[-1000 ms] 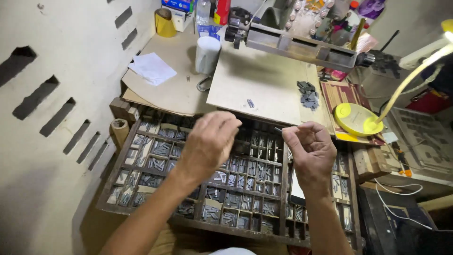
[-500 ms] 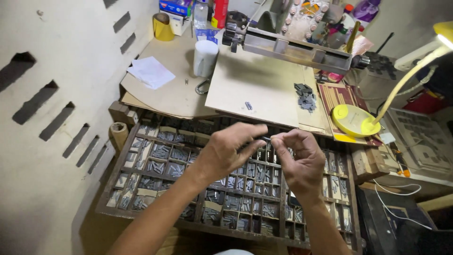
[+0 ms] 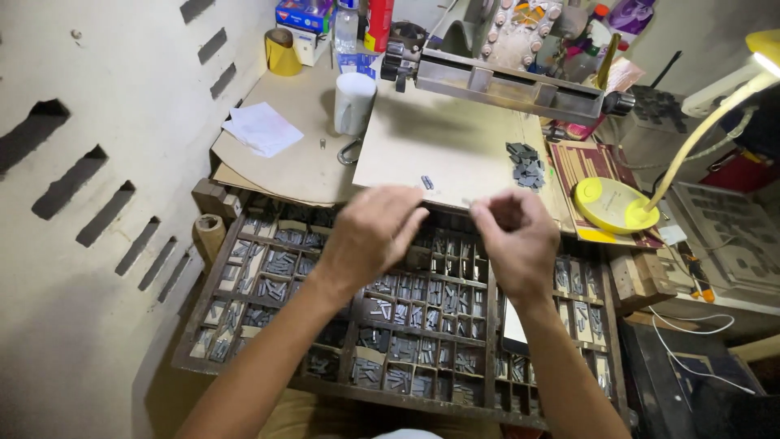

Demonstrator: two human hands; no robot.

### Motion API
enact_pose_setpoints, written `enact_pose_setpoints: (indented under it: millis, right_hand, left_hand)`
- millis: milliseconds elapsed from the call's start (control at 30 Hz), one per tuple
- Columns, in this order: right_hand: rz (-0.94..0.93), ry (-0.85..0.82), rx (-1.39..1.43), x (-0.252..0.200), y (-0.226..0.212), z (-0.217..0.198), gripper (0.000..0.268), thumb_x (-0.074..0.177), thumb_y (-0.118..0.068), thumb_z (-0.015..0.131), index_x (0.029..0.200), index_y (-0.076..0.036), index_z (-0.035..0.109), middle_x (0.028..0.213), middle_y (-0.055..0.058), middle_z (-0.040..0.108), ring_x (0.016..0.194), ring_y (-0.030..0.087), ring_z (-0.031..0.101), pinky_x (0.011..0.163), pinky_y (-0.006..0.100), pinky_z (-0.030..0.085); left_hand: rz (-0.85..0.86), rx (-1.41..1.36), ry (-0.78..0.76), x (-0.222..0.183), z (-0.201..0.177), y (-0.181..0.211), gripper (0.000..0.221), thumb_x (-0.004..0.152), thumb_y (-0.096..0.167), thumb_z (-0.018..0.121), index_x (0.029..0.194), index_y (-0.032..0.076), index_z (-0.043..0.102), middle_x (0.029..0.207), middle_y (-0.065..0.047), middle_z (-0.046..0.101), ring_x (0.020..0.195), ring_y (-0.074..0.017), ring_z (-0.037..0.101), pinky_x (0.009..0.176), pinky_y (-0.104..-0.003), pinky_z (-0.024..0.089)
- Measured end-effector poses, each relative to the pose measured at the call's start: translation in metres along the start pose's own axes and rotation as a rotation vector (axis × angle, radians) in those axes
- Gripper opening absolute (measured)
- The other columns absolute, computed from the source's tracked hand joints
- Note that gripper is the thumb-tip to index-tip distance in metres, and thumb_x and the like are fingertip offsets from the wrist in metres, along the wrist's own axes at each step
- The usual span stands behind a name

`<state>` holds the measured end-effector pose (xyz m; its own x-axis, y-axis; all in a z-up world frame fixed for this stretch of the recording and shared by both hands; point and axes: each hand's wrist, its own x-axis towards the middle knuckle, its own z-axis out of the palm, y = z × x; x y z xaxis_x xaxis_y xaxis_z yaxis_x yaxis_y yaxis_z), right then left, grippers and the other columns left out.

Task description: Organizing and picking individual metal type characters from a storage tray, using a smartphone as a reference.

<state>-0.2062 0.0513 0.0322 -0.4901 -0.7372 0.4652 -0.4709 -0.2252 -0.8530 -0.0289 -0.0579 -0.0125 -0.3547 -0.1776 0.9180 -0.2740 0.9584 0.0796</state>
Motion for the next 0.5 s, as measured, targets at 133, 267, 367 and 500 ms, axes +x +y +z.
enact_pose_setpoints:
  millis: [133,267,367,500]
  right_hand:
    - [-0.148,0.037,-0.340,0.036,0.021,0.023,0.024,0.084,-0.007,0.080,0.103,-0.005,0.067,0.087,0.012,0.076,0.084,0.027,0.076,0.077,0.040,0.057]
    - [0.059,-0.012,-0.411,0.044,0.018,0.041,0.026,0.079,-0.023,0.080,0.102,-0.020,0.067,0.082,-0.002,0.078,0.077,0.013,0.075,0.074,0.029,0.054]
    - [0.061,-0.060,-0.402,0.040,0.007,0.047,0.025,0.082,-0.020,0.078,0.105,-0.019,0.070,0.083,0.000,0.079,0.075,0.012,0.074,0.070,0.028,0.052]
    - [0.120,-0.104,-0.397,0.043,0.008,0.050,0.026,0.081,-0.022,0.077,0.107,-0.024,0.072,0.086,-0.003,0.079,0.076,0.013,0.075,0.070,0.029,0.054]
  left_hand:
    - [-0.158,0.096,-0.211,0.004,0.007,-0.023,0.043,0.084,0.038,0.077,0.117,0.012,0.070,0.107,-0.006,0.066,0.110,-0.0290,0.063,0.100,-0.045,0.047]
    - [-0.159,0.130,-0.322,0.001,0.021,-0.032,0.045,0.076,0.041,0.080,0.111,0.014,0.069,0.105,-0.004,0.062,0.112,-0.0278,0.061,0.101,-0.046,0.044]
    - [-0.135,0.145,-0.332,0.003,0.021,-0.029,0.044,0.077,0.040,0.079,0.111,0.015,0.067,0.106,-0.003,0.060,0.112,-0.0268,0.060,0.101,-0.046,0.043]
    - [-0.129,0.159,-0.362,0.010,0.015,-0.027,0.044,0.079,0.038,0.078,0.115,0.015,0.066,0.106,-0.004,0.058,0.114,-0.0270,0.058,0.101,-0.046,0.042]
